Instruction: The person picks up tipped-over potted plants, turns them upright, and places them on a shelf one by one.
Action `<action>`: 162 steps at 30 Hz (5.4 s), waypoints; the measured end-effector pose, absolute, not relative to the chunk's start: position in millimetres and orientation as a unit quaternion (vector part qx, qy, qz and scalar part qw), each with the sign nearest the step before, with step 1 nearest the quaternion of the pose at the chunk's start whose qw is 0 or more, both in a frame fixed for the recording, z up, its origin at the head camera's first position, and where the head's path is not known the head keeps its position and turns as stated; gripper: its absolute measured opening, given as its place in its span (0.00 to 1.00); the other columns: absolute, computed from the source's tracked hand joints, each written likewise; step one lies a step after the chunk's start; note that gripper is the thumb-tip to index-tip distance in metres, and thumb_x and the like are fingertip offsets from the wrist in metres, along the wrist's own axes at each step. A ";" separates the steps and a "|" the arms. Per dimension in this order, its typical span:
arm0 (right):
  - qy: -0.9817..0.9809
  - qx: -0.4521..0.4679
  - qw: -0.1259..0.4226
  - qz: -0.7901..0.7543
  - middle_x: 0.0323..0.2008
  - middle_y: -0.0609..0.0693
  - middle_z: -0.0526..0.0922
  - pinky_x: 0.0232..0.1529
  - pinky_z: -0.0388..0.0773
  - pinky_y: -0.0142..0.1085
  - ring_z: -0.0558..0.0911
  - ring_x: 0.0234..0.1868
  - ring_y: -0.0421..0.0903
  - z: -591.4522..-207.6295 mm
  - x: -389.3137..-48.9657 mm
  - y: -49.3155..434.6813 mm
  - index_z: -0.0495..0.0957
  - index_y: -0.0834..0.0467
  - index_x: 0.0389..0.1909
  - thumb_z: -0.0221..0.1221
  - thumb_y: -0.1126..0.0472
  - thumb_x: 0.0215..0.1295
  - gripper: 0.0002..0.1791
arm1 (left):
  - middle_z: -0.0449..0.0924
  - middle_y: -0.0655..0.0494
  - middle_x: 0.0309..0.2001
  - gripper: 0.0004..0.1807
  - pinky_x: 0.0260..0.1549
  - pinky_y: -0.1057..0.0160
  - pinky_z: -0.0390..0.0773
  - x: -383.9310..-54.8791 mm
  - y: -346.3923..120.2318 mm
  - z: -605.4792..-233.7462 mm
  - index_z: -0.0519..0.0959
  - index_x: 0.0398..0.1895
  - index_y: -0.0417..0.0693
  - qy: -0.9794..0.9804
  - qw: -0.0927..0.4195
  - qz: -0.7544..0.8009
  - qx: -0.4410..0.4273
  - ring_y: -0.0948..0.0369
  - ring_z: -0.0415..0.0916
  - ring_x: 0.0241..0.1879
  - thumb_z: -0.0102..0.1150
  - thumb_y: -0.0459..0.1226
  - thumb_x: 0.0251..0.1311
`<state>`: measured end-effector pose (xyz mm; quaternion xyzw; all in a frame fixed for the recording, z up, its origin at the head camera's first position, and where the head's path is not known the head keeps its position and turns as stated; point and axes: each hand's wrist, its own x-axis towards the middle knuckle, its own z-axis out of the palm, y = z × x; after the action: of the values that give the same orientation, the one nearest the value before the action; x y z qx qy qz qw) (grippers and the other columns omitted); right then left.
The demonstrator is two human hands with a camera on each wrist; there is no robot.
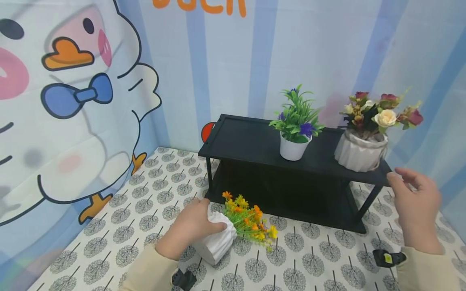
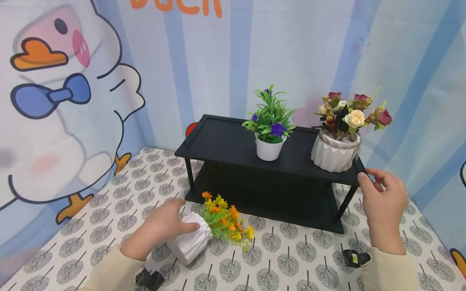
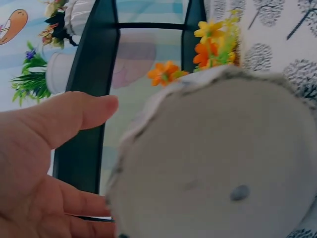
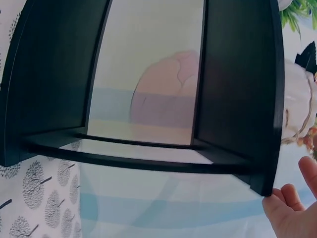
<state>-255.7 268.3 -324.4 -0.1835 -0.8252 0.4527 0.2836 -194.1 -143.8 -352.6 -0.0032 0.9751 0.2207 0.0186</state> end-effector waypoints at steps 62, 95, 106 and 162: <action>-0.658 -0.202 0.218 0.692 0.44 0.35 0.67 0.63 0.61 0.32 0.72 0.57 0.37 -340.7 -281.0 278.6 0.74 0.55 0.55 0.55 0.57 0.65 0.18 | 0.73 0.53 0.25 0.32 0.22 0.64 0.70 -192.7 -139.0 -369.2 0.75 0.33 0.35 0.966 0.056 0.251 -0.001 0.59 0.69 0.25 0.75 0.50 0.32; -0.658 -0.209 0.239 0.683 0.46 0.35 0.67 0.63 0.62 0.33 0.70 0.60 0.39 -341.1 -284.2 275.9 0.76 0.53 0.51 0.54 0.57 0.65 0.15 | 0.76 0.46 0.52 0.42 0.33 0.69 0.77 -191.9 -145.0 -405.8 0.70 0.58 0.38 0.896 -0.103 0.427 0.065 0.57 0.76 0.41 0.75 0.43 0.36; -0.628 -0.196 0.258 0.708 0.44 0.37 0.68 0.62 0.62 0.31 0.72 0.58 0.39 -339.6 -286.3 276.1 0.77 0.54 0.48 0.55 0.59 0.64 0.12 | 0.74 0.44 0.56 0.45 0.42 0.59 0.79 -187.1 -153.1 -402.8 0.69 0.61 0.39 0.890 -0.079 0.448 0.039 0.52 0.75 0.48 0.75 0.45 0.36; -0.653 -0.205 0.254 0.684 0.46 0.36 0.68 0.65 0.59 0.37 0.68 0.64 0.43 -346.2 -285.8 275.6 0.75 0.54 0.55 0.53 0.57 0.65 0.18 | 0.72 0.50 0.51 0.47 0.51 0.53 0.74 -173.8 -163.7 -418.9 0.69 0.61 0.41 0.867 -0.085 0.491 -0.005 0.53 0.71 0.51 0.76 0.46 0.32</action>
<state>-285.8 275.6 -346.2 -0.2049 -0.6527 0.6839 0.2538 -173.8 -163.7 -418.9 -0.0051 0.8672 0.4907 -0.0851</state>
